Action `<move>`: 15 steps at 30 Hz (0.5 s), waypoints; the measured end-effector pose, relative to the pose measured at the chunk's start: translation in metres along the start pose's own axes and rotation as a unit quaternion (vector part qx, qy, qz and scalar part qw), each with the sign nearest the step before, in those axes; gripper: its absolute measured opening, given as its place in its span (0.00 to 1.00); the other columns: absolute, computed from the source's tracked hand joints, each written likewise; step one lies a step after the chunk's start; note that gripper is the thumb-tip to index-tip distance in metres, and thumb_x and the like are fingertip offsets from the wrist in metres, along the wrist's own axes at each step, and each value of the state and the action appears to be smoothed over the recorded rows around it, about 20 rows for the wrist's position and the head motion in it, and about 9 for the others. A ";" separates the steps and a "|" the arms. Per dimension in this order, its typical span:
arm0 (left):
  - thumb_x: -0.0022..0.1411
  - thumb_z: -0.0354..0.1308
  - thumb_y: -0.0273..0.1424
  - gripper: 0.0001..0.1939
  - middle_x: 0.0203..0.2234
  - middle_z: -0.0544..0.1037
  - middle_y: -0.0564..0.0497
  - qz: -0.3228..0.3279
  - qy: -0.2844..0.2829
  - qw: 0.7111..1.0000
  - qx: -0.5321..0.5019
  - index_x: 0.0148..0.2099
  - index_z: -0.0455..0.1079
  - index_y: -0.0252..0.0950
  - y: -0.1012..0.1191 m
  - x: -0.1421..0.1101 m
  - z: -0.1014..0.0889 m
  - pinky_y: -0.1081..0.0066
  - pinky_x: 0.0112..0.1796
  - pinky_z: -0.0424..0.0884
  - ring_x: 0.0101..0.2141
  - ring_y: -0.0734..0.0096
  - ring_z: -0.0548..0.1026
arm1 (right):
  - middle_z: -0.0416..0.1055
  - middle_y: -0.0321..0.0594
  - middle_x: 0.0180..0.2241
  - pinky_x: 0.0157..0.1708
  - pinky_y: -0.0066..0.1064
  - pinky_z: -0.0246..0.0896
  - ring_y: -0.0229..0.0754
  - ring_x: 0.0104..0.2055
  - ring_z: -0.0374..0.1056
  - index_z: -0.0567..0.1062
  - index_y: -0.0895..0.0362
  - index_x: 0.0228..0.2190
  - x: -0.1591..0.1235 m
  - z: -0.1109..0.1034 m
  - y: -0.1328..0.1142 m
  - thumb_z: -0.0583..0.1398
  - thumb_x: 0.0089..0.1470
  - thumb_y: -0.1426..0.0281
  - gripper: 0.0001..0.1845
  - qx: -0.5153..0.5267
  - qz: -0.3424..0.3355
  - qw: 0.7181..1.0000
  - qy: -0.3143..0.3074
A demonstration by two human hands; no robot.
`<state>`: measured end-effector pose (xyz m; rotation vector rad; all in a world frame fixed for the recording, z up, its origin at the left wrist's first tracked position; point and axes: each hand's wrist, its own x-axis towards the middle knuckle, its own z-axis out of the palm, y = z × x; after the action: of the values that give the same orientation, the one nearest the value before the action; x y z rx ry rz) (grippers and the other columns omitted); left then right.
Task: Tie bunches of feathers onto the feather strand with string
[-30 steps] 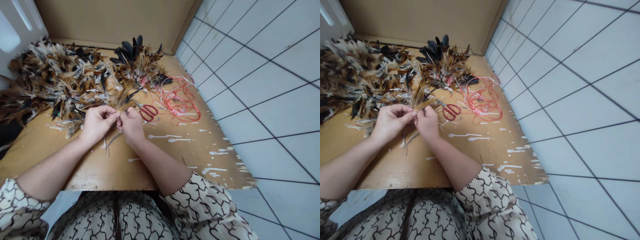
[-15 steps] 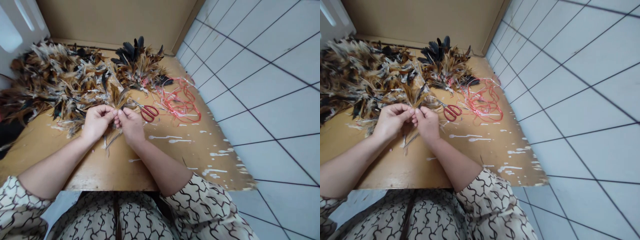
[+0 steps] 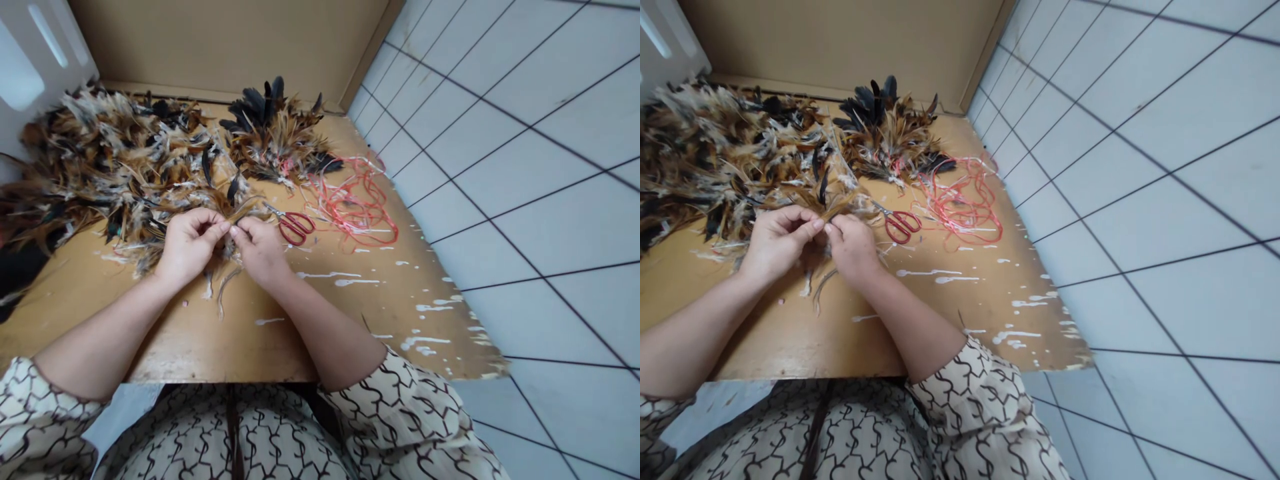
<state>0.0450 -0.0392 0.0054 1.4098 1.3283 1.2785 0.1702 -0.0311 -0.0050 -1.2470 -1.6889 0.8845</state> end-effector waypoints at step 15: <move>0.45 0.62 0.31 0.07 0.14 0.71 0.56 -0.072 0.039 0.991 -0.102 0.23 0.68 0.34 0.000 0.001 0.004 0.78 0.22 0.66 0.17 0.79 0.68 | 0.50 0.26 0.13 0.21 0.26 0.41 0.29 0.18 0.45 0.60 0.57 0.12 -0.001 0.006 0.007 0.61 0.45 0.65 0.19 0.216 0.116 0.968 0.062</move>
<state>0.0493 -0.0376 0.0050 1.1135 1.2853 1.3437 0.1673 -0.0302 -0.0140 -1.1801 -1.1827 1.2122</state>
